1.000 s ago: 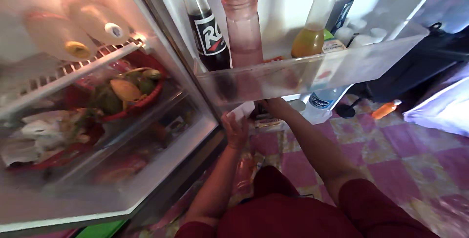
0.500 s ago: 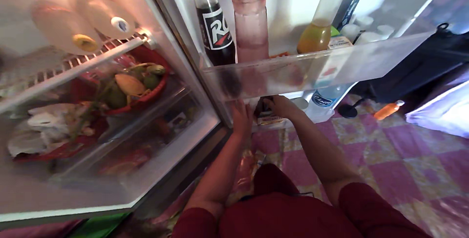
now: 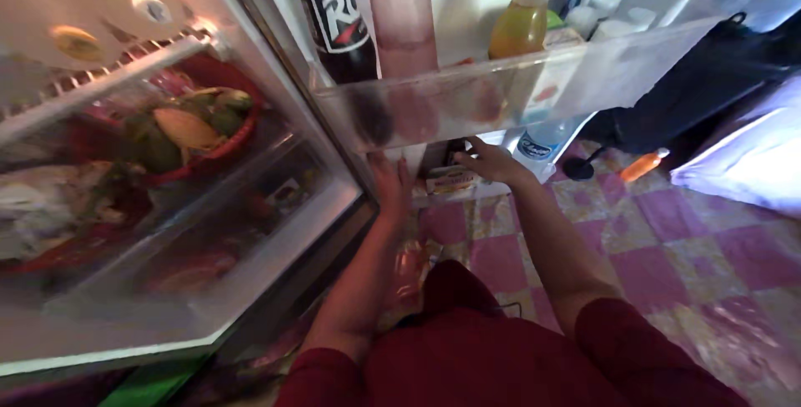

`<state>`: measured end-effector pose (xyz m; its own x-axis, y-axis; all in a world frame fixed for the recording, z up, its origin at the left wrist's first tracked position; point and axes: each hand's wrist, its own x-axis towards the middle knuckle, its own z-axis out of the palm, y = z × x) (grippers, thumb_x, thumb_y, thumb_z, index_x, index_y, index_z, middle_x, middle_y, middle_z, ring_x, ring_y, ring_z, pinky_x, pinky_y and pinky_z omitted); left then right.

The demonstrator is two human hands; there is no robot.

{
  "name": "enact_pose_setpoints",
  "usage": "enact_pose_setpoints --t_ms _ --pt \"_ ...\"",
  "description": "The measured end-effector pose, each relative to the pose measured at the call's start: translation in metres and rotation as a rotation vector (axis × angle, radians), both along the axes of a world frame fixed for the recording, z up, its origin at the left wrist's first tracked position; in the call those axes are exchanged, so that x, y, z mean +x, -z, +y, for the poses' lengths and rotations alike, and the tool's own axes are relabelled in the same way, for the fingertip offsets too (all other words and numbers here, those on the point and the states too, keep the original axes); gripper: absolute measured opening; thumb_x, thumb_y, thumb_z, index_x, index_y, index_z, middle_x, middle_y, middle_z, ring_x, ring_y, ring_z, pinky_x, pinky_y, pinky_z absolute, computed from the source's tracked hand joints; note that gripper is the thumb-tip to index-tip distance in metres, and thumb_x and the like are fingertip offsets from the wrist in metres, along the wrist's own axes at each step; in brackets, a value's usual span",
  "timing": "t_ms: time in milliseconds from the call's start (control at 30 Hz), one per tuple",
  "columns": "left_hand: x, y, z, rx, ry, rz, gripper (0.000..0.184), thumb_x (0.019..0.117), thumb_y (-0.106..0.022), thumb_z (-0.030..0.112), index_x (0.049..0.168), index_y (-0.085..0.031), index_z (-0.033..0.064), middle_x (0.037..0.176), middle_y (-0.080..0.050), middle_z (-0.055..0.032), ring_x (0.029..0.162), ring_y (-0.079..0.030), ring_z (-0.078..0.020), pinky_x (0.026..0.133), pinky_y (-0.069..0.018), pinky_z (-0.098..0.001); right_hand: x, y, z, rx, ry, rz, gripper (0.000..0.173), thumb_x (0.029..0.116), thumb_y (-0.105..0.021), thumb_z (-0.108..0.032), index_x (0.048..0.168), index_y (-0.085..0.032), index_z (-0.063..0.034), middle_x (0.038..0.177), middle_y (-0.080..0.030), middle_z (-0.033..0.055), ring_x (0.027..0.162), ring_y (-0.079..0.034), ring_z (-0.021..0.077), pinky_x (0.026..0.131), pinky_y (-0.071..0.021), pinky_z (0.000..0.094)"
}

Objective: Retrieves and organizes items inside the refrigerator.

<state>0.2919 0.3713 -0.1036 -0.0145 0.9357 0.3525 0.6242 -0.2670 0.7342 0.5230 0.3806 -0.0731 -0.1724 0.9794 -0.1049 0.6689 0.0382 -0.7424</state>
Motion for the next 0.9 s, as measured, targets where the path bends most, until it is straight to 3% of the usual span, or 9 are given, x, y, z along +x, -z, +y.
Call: enact_pose_setpoints --t_ms 100,167,333,500,567,667,767,833,900 --pt "-0.001 0.003 0.003 0.026 0.012 0.038 0.066 0.1090 -0.043 0.021 0.153 -0.014 -0.0204 0.157 -0.018 -0.0451 0.149 -0.024 -0.0521 0.124 -0.0228 -0.0500 -0.009 0.016 0.012 0.013 -0.017 0.054 0.060 0.1050 -0.056 -0.039 0.152 -0.042 -0.0053 0.134 -0.062 0.0275 0.119 -0.064 0.0420 0.103 -0.0478 0.0610" --pt "0.000 0.002 0.004 0.038 0.007 0.035 0.067 0.1086 -0.043 0.022 0.153 -0.014 -0.0199 0.156 -0.020 -0.0449 0.149 -0.026 -0.0518 0.123 -0.0241 -0.0491 -0.016 0.019 0.025 0.016 0.024 0.018 0.066 0.0979 -0.067 -0.043 0.146 -0.051 -0.0023 0.135 -0.060 0.0288 0.124 -0.059 0.0448 0.106 -0.0428 0.0651" --pt "-0.009 -0.013 0.003 -0.103 0.016 -0.014 0.070 0.1078 -0.047 0.027 0.157 -0.015 -0.0128 0.159 -0.025 -0.0365 0.148 -0.034 -0.0439 0.120 -0.0309 -0.0497 -0.029 0.003 0.051 0.053 -0.086 -0.014 0.059 0.0889 -0.079 -0.035 0.134 -0.062 -0.0011 0.131 -0.064 0.0241 0.127 -0.057 0.0383 0.109 -0.0397 0.0619" --pt "-0.017 -0.025 0.006 -0.148 0.036 -0.021 0.059 0.1057 -0.053 0.027 0.147 -0.036 -0.0123 0.142 -0.049 -0.0348 0.132 -0.052 -0.0420 0.111 -0.0419 -0.0528 -0.046 -0.028 0.053 -0.046 -0.091 -0.307 0.070 0.0904 -0.076 -0.042 0.141 -0.055 0.0011 0.141 -0.056 0.0281 0.136 -0.049 0.0432 0.114 -0.0318 0.0664" --pt "-0.018 -0.025 0.006 -0.139 0.046 -0.019 0.056 0.1054 -0.054 0.026 0.144 -0.040 -0.0131 0.135 -0.054 -0.0349 0.128 -0.055 -0.0429 0.108 -0.0434 -0.0543 -0.052 -0.035 0.047 -0.008 -0.072 -0.289 0.055 0.0974 -0.068 -0.039 0.132 -0.061 0.0032 0.124 -0.063 0.0293 0.114 -0.061 0.0432 0.100 -0.0423 0.0658" --pt "-0.019 -0.020 0.004 -0.095 0.056 -0.054 0.058 0.1046 -0.055 0.023 0.146 -0.038 -0.0138 0.137 -0.053 -0.0354 0.130 -0.054 -0.0425 0.109 -0.0430 -0.0526 -0.049 -0.024 0.048 0.107 -0.007 -0.156 0.046 0.0972 -0.070 -0.031 0.128 -0.064 0.0029 0.117 -0.067 0.0276 0.101 -0.066 0.0400 0.092 -0.0491 0.0622" --pt "-0.021 -0.016 0.002 -0.074 0.057 -0.086 0.062 0.1039 -0.056 0.021 0.150 -0.032 -0.0127 0.142 -0.049 -0.0346 0.133 -0.053 -0.0404 0.111 -0.0426 -0.0501 -0.049 -0.015 0.050 0.086 0.036 -0.072 0.050 0.0974 -0.070 -0.032 0.133 -0.061 0.0013 0.126 -0.065 0.0258 0.113 -0.064 0.0388 0.097 -0.0492 0.0607" --pt "-0.020 -0.018 0.001 -0.086 0.041 -0.080 0.062 0.1043 -0.056 0.022 0.150 -0.032 -0.0123 0.139 -0.053 -0.0340 0.130 -0.055 -0.0409 0.109 -0.0445 -0.0512 -0.055 -0.017 0.046 0.136 0.056 -0.027 0.049 0.0955 -0.073 -0.028 0.133 -0.061 0.0022 0.130 -0.064 0.0247 0.123 -0.060 0.0369 0.106 -0.0441 0.0596" --pt "-0.019 -0.019 0.000 -0.093 0.015 -0.055 0.062 0.1051 -0.055 0.023 0.150 -0.030 -0.0117 0.133 -0.057 -0.0340 0.124 -0.060 -0.0418 0.106 -0.0468 -0.0527 -0.060 -0.011 0.046 0.226 0.058 0.017 0.046 0.0931 -0.075 -0.023 0.128 -0.064 0.0035 0.125 -0.066 0.0242 0.123 -0.061 0.0354 0.107 -0.0441 0.0582"
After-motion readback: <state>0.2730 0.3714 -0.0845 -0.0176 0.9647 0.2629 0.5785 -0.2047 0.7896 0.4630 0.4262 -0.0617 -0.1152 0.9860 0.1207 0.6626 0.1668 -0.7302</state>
